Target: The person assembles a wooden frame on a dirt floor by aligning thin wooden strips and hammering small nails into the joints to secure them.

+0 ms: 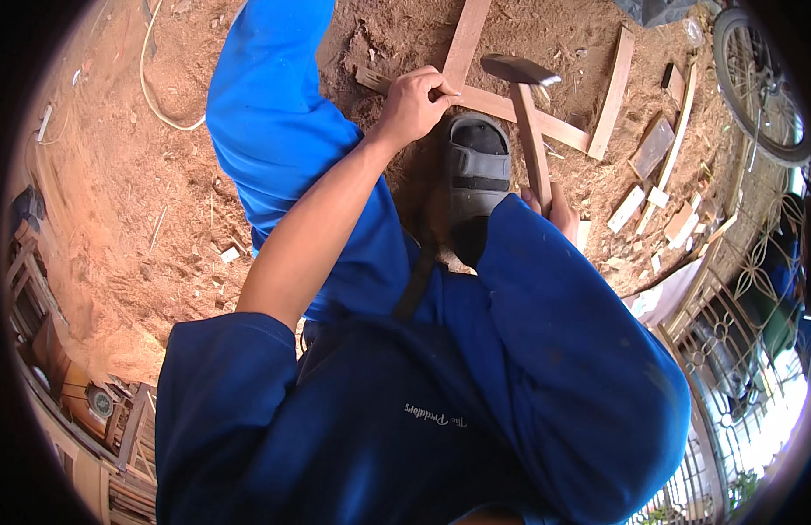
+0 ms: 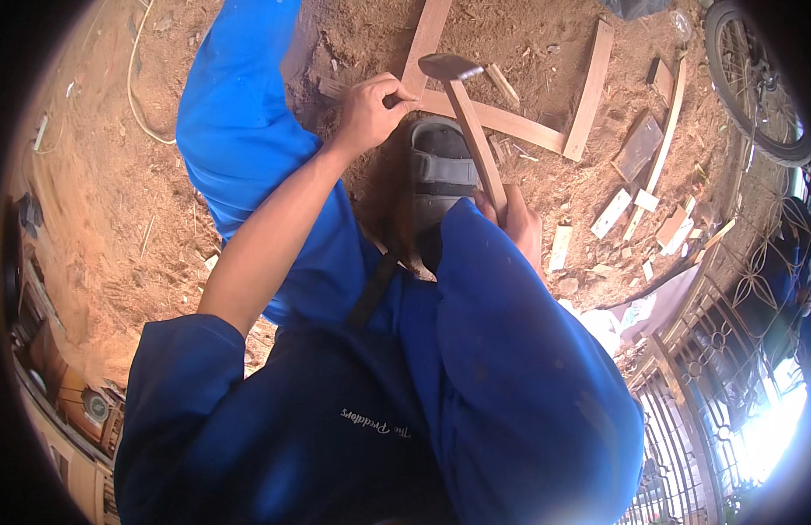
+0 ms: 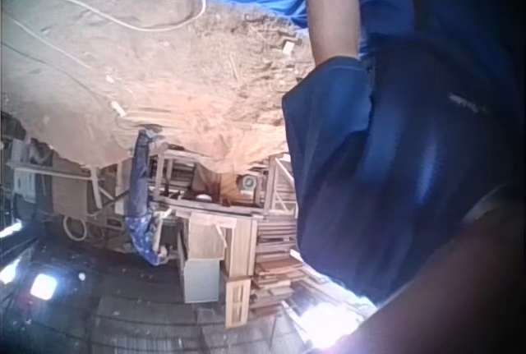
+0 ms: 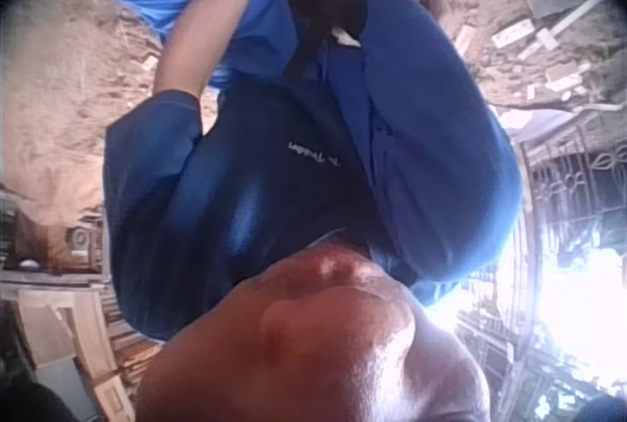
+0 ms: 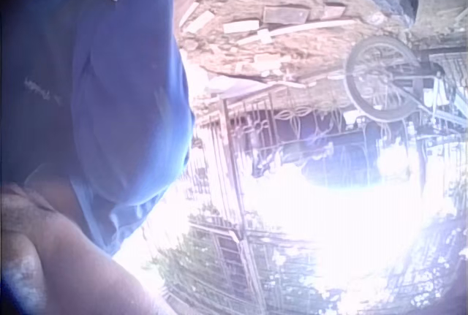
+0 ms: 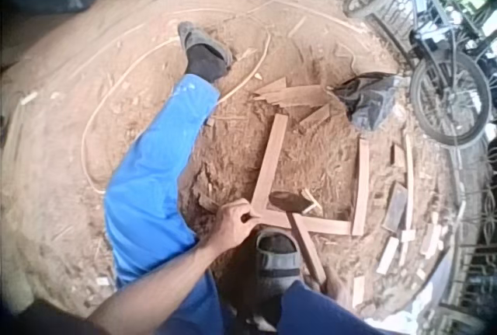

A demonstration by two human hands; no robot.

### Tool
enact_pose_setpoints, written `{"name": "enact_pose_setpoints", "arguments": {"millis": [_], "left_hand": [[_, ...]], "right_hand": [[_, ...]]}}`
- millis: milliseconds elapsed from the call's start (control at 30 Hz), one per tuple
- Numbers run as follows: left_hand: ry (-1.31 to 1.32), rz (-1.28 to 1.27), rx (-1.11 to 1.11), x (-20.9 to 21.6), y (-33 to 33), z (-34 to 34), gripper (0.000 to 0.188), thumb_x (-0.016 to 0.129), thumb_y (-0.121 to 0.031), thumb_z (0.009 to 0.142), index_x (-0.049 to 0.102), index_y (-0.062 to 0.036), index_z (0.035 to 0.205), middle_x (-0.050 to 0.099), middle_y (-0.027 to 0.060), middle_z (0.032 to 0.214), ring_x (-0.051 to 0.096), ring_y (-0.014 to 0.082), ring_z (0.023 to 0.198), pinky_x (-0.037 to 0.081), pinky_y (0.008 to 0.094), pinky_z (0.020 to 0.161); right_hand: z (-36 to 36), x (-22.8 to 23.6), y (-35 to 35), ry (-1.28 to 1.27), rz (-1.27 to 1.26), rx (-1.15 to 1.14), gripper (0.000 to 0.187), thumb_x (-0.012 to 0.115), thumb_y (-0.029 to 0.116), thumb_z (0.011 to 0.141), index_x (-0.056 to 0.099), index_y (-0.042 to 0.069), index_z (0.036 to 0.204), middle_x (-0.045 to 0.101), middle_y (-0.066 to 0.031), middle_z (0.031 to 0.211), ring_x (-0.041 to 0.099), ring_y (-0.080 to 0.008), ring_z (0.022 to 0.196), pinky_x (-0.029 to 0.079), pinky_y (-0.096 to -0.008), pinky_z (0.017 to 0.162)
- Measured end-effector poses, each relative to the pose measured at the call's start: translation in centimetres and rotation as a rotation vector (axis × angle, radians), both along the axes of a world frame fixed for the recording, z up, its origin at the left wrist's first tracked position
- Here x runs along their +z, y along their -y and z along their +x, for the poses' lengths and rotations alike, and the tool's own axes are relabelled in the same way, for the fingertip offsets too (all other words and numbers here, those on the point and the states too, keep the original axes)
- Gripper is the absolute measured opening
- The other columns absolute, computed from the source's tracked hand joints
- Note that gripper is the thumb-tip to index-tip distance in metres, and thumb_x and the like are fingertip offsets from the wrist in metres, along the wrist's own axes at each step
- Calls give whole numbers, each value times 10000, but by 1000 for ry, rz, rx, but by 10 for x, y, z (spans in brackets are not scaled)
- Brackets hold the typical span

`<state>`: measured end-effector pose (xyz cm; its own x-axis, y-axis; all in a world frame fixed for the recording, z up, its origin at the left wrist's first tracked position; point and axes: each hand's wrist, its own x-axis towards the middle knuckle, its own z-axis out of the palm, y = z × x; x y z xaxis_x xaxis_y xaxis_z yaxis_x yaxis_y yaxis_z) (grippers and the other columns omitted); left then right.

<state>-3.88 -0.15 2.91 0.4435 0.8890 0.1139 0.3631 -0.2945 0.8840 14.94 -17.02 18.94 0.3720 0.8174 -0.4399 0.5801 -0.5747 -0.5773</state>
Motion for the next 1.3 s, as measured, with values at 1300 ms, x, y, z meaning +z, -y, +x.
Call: {"name": "enact_pose_setpoints", "arguments": {"millis": [1300], "left_hand": [[-7,-48,-7,0,-2,4,130,777,-63,820,652,-34,835,624,97,786,655,285,734,510,388,660]], "right_hand": [[2,-23,-1,-60,-125,32,281,693,290,959,636,16,996,638,-190,646,683,-228,630,504,-401,608]]}}
